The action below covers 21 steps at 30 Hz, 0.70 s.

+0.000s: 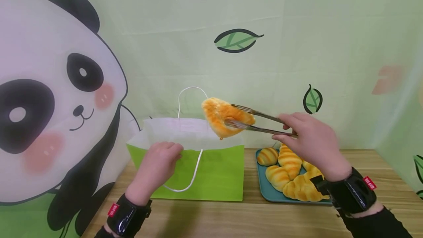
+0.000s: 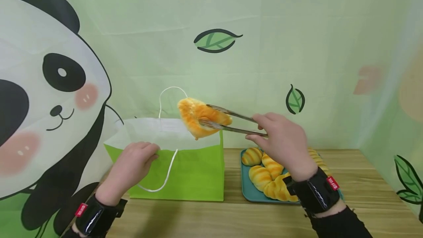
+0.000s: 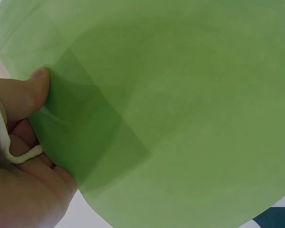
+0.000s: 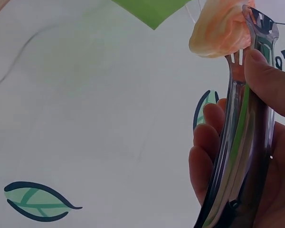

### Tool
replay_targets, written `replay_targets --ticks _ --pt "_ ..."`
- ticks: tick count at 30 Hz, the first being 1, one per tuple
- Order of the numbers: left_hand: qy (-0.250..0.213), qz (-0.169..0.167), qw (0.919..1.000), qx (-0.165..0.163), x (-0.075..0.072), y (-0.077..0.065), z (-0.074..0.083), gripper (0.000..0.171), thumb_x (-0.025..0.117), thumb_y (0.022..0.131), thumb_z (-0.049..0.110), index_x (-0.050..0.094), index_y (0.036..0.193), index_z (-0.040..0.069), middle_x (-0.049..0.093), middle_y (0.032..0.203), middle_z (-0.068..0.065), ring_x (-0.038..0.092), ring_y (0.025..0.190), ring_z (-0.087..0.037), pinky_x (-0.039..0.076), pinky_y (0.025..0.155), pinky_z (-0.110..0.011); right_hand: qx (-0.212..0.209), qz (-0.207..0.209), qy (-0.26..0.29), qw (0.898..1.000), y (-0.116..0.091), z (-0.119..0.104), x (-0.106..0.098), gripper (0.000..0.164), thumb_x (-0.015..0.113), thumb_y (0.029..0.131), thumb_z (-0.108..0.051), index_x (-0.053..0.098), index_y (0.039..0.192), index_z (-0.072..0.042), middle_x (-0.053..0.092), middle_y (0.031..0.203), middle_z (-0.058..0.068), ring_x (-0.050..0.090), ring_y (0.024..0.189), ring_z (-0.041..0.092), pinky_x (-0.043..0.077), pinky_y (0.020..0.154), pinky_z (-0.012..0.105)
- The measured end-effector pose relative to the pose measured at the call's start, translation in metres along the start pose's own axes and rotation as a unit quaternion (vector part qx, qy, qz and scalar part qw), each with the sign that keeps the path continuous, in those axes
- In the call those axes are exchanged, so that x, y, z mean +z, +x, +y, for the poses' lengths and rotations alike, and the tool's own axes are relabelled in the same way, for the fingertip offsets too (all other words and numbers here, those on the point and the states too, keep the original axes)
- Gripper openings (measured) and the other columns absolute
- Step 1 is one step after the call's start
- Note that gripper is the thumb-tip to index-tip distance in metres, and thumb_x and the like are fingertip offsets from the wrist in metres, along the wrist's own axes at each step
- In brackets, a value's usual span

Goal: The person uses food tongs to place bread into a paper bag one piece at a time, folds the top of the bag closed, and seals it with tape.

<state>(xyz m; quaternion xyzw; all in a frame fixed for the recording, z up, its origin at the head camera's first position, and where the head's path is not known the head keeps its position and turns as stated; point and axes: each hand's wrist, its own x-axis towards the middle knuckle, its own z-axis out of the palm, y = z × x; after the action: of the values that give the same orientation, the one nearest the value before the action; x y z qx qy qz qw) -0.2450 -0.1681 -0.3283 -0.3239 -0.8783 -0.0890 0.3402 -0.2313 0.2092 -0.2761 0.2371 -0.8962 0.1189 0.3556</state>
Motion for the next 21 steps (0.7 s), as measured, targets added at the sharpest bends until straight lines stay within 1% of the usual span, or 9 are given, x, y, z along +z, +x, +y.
replay_targets --ticks 5,12,17,21 --pt "-0.003 0.003 1.0 0.001 0.0 0.0 0.0 0.017 0.072 0.073 -0.002 0.061 0.08 0.009 0.055 0.065 0.003 0.048 0.057 -0.014 0.041 0.058 -0.029 -0.002 -0.01 0.005 1.0 0.002 -0.006 0.005 0.047 0.076 0.073 -0.035 0.062 0.112 -0.014 0.062 0.084 -0.002 0.052 0.062 0.012 0.036 0.046 0.023" --pt "0.002 -0.001 1.0 -0.001 0.0 0.0 0.001 0.018 0.073 0.072 -0.001 0.062 0.081 0.01 0.056 0.066 0.003 0.049 0.059 -0.015 0.041 0.059 -0.029 -0.005 -0.015 0.001 1.0 0.003 -0.014 0.01 0.045 0.076 0.073 -0.035 0.063 0.111 -0.015 0.062 0.084 -0.002 0.051 0.061 0.012 0.036 0.046 0.024" --pt "0.003 -0.005 1.0 -0.004 0.0 0.0 0.001 0.017 0.072 0.073 -0.001 0.062 0.08 0.011 0.055 0.065 0.004 0.048 0.058 -0.014 0.04 0.059 -0.028 -0.003 -0.033 -0.003 0.999 0.005 -0.018 0.014 0.048 0.075 0.075 -0.038 0.062 0.114 -0.014 0.062 0.085 -0.002 0.052 0.063 0.014 0.038 0.046 0.024" --pt "0.001 -0.007 1.0 -0.006 0.0 0.0 0.001 0.017 0.072 0.073 -0.001 0.061 0.08 0.011 0.054 0.065 0.005 0.046 0.058 -0.014 0.04 0.058 -0.028 -0.001 -0.041 0.0 0.999 0.006 -0.021 0.018 0.047 0.075 0.075 -0.038 0.062 0.113 -0.014 0.06 0.083 -0.003 0.051 0.063 0.014 0.037 0.046 0.024"
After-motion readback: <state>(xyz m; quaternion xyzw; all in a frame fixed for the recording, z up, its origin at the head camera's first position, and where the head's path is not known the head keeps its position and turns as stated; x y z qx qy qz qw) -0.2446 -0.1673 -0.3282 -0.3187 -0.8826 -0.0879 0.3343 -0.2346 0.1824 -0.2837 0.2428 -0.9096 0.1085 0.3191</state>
